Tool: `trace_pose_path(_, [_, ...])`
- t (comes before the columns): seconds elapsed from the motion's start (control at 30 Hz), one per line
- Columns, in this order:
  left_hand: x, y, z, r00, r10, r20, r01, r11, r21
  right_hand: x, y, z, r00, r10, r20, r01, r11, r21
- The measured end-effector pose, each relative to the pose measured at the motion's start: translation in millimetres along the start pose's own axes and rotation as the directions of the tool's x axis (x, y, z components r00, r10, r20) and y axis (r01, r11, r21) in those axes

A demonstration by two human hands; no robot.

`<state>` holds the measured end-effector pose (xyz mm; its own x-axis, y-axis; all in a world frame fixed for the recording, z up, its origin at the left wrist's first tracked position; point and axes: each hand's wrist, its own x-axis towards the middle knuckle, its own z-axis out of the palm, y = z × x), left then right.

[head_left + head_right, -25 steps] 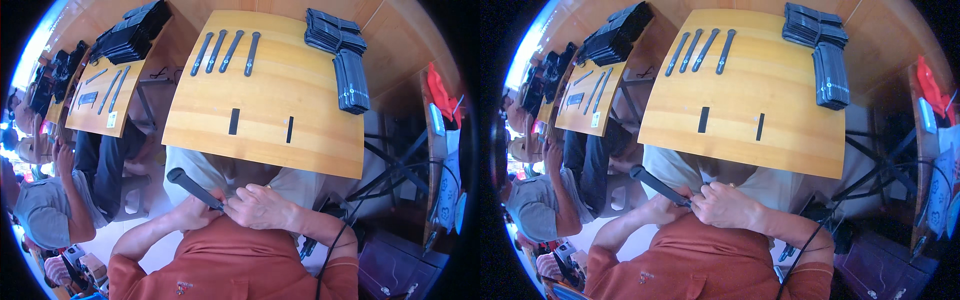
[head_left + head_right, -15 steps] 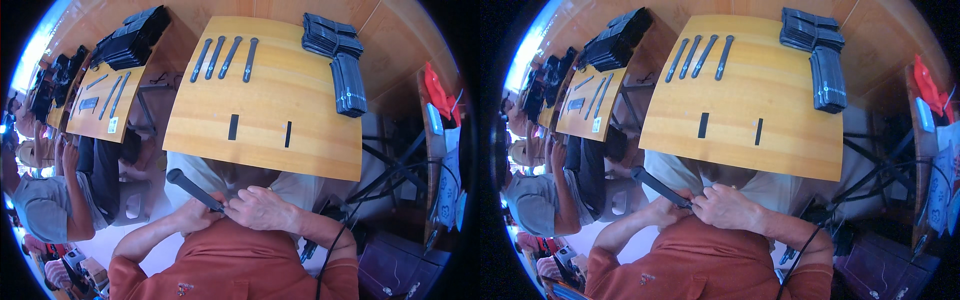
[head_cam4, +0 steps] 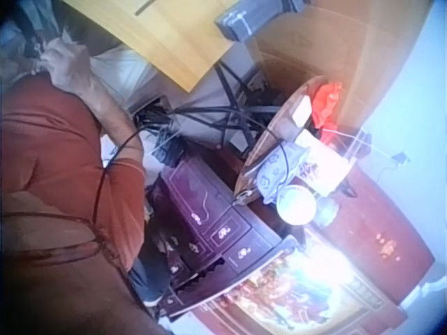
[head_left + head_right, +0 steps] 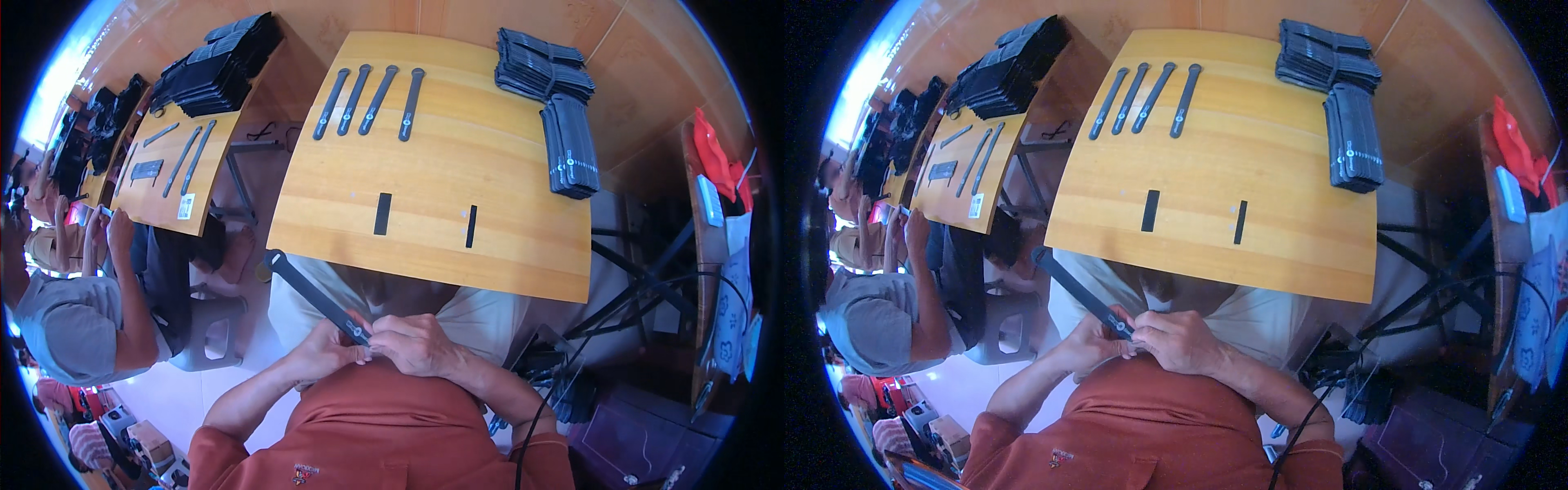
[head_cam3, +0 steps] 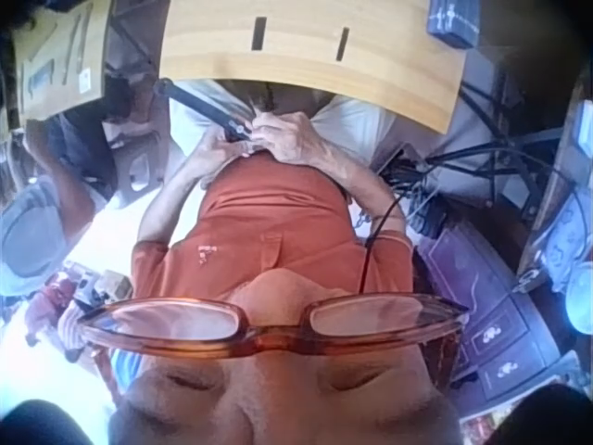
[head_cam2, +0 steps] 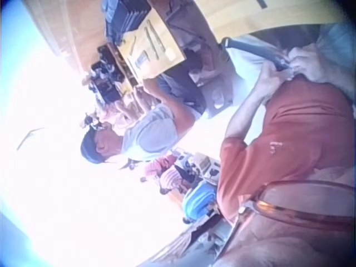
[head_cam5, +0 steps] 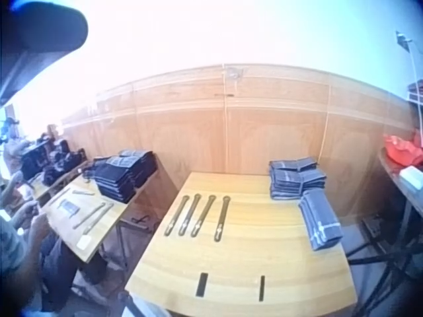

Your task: Inspecting and preparing black textile straps at a workstation using a small needle tool.

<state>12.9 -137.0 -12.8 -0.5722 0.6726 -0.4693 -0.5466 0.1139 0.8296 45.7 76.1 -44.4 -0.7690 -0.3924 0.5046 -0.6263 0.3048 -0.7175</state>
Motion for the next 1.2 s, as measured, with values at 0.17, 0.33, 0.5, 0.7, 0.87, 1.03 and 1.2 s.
trace_pose_path(0.17, [-2.9,1.5,6.0,1.0,-0.01,-0.009,0.011,0.999,0.043,5.5,-5.0,-9.7,0.995,-0.089,0.032,0.093,0.986,-0.137])
trace_pose_path(0.33, [-5.1,8.5,14.2,0.997,0.053,0.049,-0.064,0.959,0.277,34.3,-5.8,-34.3,0.97,-0.176,-0.168,0.138,0.967,-0.215])
trace_pose_path(0.5, [-0.9,9.0,14.4,0.986,0.076,0.149,-0.116,0.952,0.284,47.7,-6.8,-35.8,0.978,-0.111,-0.175,0.104,0.994,-0.045])
trace_pose_path(0.7, [-4.3,1.2,13.8,0.997,-0.011,0.077,0.001,0.992,0.126,34.8,-11.9,-21.8,0.996,-0.015,-0.091,0.033,0.98,0.194])
trace_pose_path(0.87, [-7.6,-5.5,10.1,0.99,0.137,0.025,-0.139,0.987,0.084,31.1,-18.2,-13.3,0.994,-0.069,-0.089,0.083,0.983,0.164])
trace_pose_path(1.03, [-8.6,0.2,17.9,0.995,0.103,-0.011,-0.104,0.987,-0.126,31.9,-20.6,-14.0,0.992,-0.107,-0.067,0.114,0.987,0.11])
trace_pose_path(1.2, [-14.4,-3.7,16.2,0.988,0.149,0.035,-0.142,0.978,-0.152,31.1,-14.2,-15.1,0.983,-0.073,-0.171,0.102,0.981,0.167])
